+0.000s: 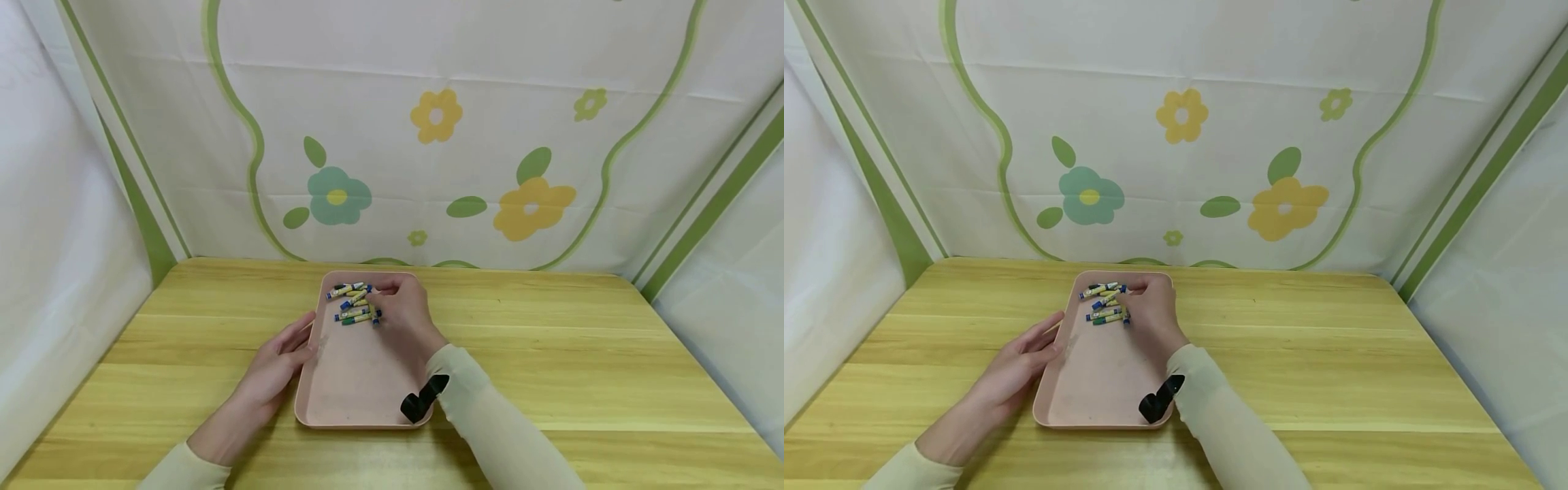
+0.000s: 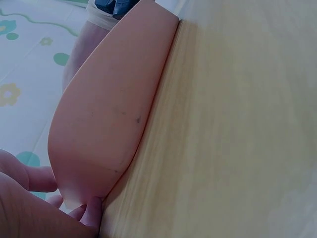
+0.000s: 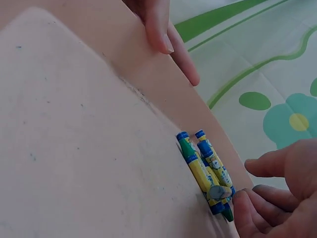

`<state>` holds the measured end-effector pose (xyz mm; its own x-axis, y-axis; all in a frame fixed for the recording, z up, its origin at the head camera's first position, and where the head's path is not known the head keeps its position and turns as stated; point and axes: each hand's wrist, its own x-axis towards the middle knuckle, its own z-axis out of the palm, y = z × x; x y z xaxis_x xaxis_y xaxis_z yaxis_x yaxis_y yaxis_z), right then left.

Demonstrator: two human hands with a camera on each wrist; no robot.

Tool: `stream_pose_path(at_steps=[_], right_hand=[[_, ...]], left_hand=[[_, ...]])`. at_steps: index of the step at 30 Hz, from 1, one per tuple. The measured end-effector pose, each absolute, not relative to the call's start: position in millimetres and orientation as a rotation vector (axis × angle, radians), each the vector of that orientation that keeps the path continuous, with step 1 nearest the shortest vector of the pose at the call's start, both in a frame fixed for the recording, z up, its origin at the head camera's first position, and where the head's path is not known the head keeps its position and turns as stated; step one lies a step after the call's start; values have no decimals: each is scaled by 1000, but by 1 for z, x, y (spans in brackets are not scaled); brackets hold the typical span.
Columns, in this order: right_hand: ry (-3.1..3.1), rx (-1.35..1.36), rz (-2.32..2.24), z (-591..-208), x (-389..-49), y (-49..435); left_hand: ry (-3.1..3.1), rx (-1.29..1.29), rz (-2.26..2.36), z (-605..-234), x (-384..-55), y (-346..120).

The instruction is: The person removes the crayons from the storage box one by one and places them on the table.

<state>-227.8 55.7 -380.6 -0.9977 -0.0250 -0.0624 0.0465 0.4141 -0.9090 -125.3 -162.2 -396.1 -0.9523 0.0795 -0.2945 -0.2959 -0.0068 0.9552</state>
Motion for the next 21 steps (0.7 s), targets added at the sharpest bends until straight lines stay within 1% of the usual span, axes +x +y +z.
stream_pose_path(at_steps=[21], right_hand=[[2552,26,-1572,-385,-236,54]], left_hand=[[2004,-233,2053,-396,-126,-163]])
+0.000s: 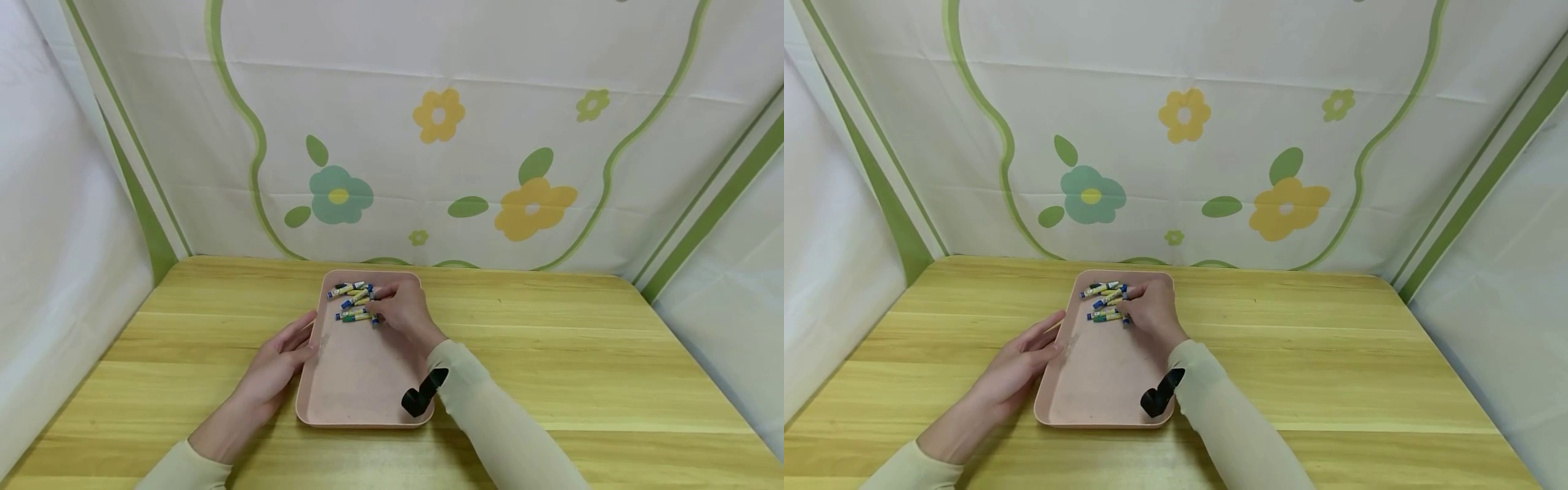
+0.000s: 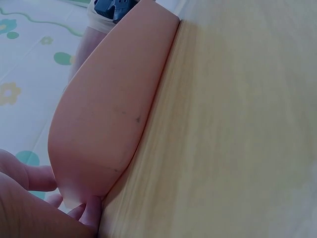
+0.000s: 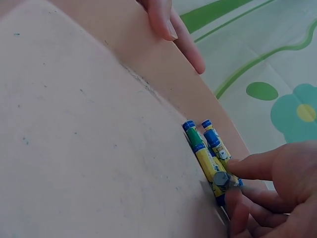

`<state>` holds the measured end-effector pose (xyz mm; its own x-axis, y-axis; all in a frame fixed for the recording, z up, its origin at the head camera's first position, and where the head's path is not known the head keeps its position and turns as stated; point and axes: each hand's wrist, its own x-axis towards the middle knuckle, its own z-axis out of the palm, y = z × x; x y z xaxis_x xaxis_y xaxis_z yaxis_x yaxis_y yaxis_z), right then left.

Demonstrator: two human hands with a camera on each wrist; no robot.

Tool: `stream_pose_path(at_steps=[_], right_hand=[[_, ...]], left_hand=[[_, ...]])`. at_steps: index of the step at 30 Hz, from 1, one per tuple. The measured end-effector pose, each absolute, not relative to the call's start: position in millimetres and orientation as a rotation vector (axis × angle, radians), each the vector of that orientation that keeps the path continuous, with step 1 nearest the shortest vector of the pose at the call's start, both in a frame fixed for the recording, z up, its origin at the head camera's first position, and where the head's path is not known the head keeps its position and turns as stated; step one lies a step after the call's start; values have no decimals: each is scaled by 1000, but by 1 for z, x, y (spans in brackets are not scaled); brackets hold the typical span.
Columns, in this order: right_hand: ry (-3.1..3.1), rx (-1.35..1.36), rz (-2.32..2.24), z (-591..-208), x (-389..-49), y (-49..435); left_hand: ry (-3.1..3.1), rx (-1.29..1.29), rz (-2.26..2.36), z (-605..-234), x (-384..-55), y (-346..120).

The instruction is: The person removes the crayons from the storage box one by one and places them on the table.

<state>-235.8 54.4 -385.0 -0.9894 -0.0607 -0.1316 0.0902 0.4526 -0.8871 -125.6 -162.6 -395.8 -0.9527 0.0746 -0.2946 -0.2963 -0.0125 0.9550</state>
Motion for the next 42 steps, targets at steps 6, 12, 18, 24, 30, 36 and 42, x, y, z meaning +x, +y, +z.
stream_pose_path(at_steps=[6,12,18,24,30,36,42], right_hand=[[2572,35,-1540,-385,-237,54],[2589,46,-1543,-386,-238,53],[2597,73,-1572,-384,-236,53],[2564,120,-1596,-381,-235,54],[2493,101,-1657,-375,-231,57],[2466,43,-1727,-368,-227,62],[2462,88,-1759,-362,-223,66]], left_hand=[[2004,-225,2053,-396,-126,-163],[1999,-229,2052,-397,-126,-164],[1999,-229,2053,-396,-125,-163],[1999,-234,2050,-395,-124,-164],[2005,-230,2041,-395,-125,-164],[2005,-236,2034,-396,-125,-164],[2016,-236,2022,-396,-125,-164]])
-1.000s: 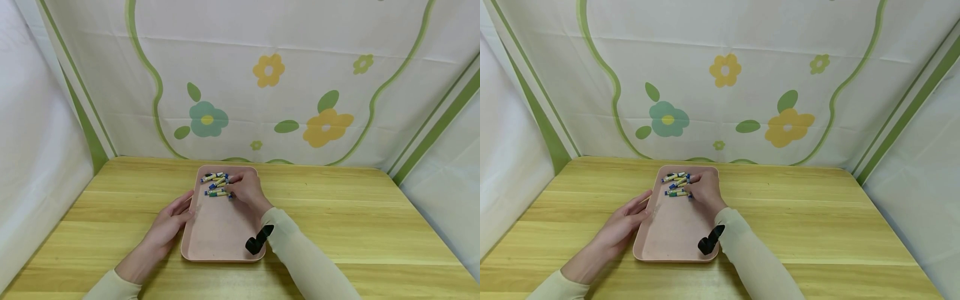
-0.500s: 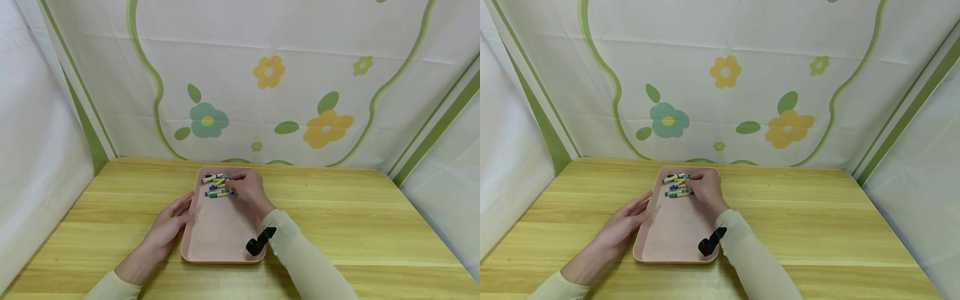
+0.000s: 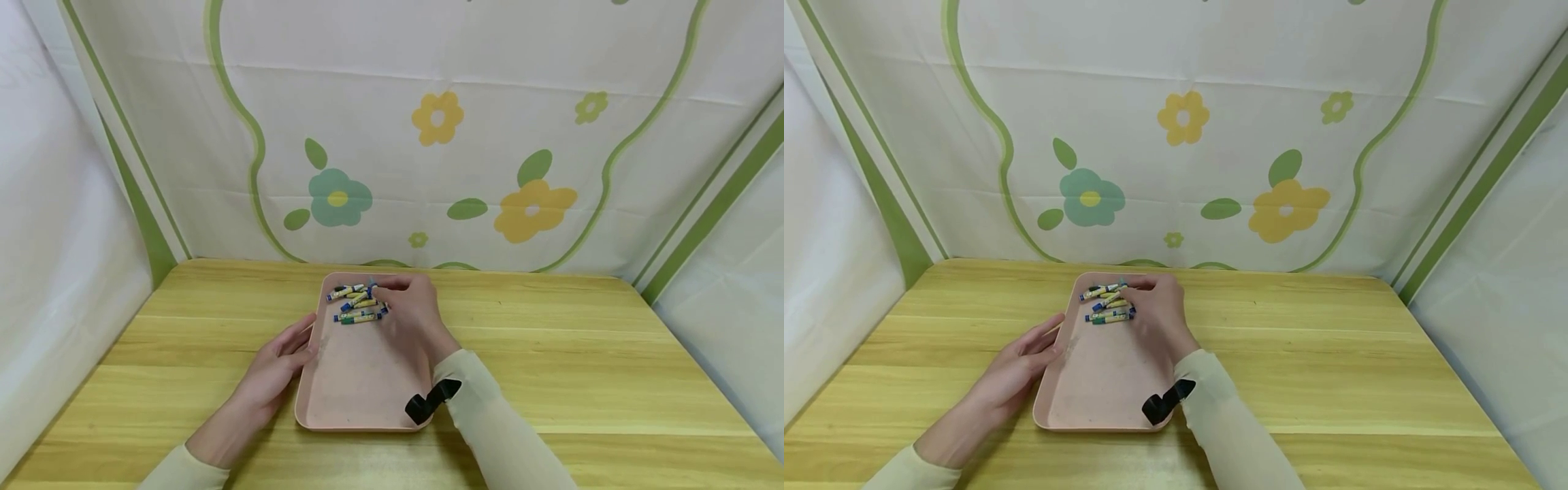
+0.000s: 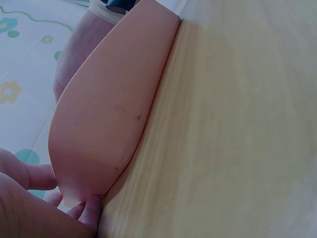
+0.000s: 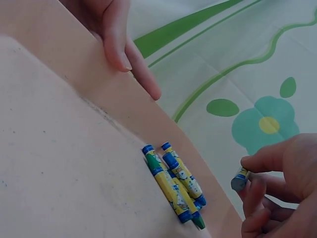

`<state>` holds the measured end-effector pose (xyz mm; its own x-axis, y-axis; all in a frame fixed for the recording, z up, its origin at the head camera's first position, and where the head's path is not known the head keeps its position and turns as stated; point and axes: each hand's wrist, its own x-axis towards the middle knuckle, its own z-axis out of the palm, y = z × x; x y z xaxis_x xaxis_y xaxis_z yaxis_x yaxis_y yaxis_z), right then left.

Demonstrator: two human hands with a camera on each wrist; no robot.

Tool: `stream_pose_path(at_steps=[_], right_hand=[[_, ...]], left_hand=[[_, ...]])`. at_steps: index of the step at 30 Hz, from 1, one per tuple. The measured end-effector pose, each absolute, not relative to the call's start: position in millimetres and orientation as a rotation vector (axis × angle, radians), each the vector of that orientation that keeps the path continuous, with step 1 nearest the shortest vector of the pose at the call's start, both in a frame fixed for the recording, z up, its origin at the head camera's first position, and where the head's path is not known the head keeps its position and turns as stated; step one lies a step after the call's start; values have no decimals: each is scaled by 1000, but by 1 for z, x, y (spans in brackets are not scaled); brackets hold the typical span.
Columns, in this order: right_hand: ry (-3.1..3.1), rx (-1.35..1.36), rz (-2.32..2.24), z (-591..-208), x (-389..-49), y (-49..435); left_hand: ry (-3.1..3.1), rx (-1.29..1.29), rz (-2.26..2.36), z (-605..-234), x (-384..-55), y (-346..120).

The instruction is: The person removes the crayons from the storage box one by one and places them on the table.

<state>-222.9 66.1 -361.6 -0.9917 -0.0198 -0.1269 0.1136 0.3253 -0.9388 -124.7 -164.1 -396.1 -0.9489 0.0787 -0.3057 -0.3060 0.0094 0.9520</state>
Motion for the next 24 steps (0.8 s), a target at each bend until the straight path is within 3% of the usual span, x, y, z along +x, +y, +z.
stream_pose_path(at_steps=[24], right_hand=[[2507,88,-1804,-364,-216,80]], left_hand=[[1994,-230,2041,-400,-127,-165]])
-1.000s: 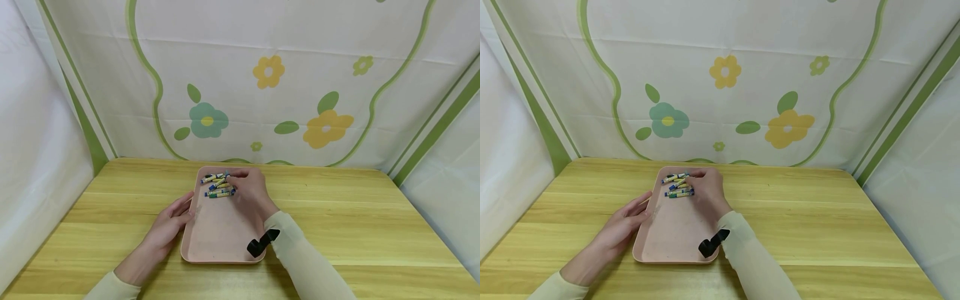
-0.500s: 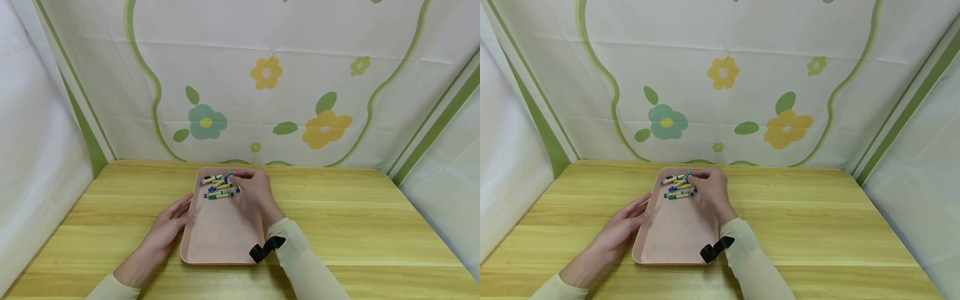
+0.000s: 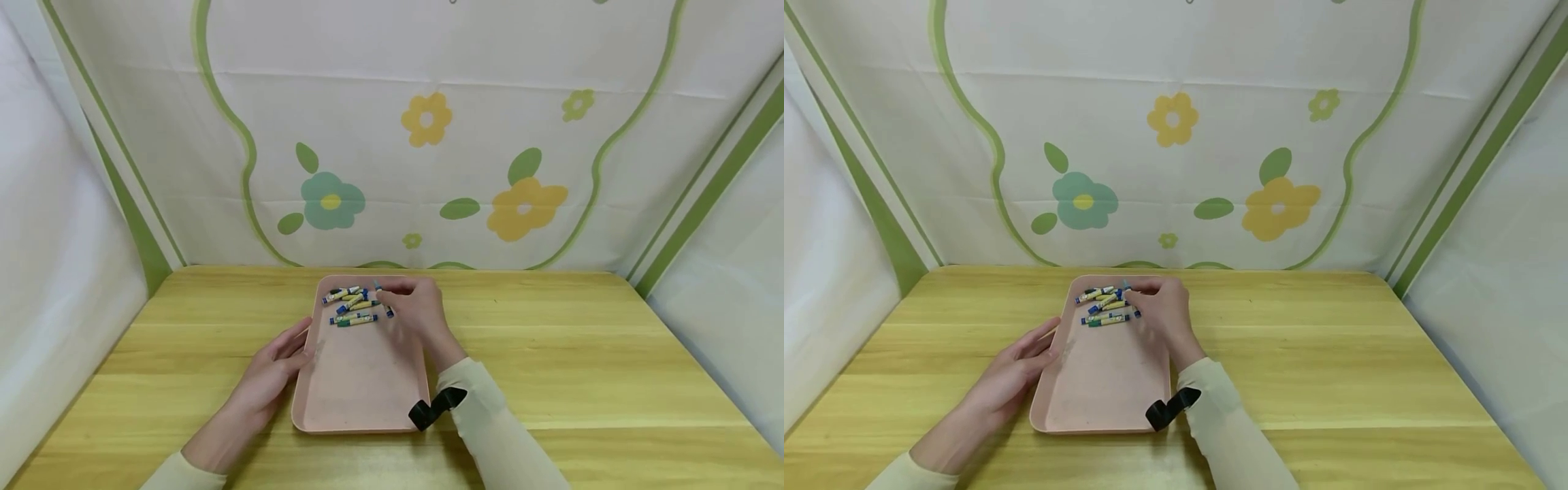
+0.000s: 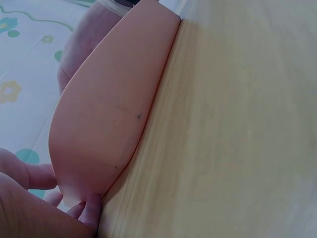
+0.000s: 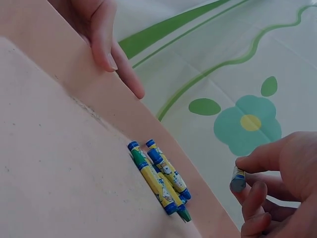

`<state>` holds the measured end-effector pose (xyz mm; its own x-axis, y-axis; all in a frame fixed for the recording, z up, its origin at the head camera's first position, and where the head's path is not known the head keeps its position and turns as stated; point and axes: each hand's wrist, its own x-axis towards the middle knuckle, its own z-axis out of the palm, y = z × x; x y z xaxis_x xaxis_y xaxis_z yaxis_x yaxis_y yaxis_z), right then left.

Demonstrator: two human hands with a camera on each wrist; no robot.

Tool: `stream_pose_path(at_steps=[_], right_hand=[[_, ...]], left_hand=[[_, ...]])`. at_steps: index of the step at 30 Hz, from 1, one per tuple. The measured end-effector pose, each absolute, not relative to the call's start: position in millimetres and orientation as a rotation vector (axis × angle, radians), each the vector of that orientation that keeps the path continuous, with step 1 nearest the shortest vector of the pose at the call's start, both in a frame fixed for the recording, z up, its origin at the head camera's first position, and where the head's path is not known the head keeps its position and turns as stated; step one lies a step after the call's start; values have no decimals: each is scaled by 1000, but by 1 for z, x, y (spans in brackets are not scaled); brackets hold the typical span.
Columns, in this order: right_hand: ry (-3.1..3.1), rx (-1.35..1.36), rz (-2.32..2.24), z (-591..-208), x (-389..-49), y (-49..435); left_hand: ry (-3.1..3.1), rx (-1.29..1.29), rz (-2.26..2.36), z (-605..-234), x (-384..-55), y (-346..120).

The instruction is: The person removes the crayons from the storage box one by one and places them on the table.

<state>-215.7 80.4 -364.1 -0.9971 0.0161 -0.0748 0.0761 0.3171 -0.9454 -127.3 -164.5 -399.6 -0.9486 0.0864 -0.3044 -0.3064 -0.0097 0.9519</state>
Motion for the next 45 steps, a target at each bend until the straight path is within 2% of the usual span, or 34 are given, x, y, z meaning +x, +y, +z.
stream_pose_path(at_steps=[16,45], right_hand=[[2550,27,-1795,-361,-215,86],[2698,159,-1741,-365,-235,128]], left_hand=[[1983,-196,2050,-398,-127,-168],[1991,-230,2006,-395,-127,-174]])
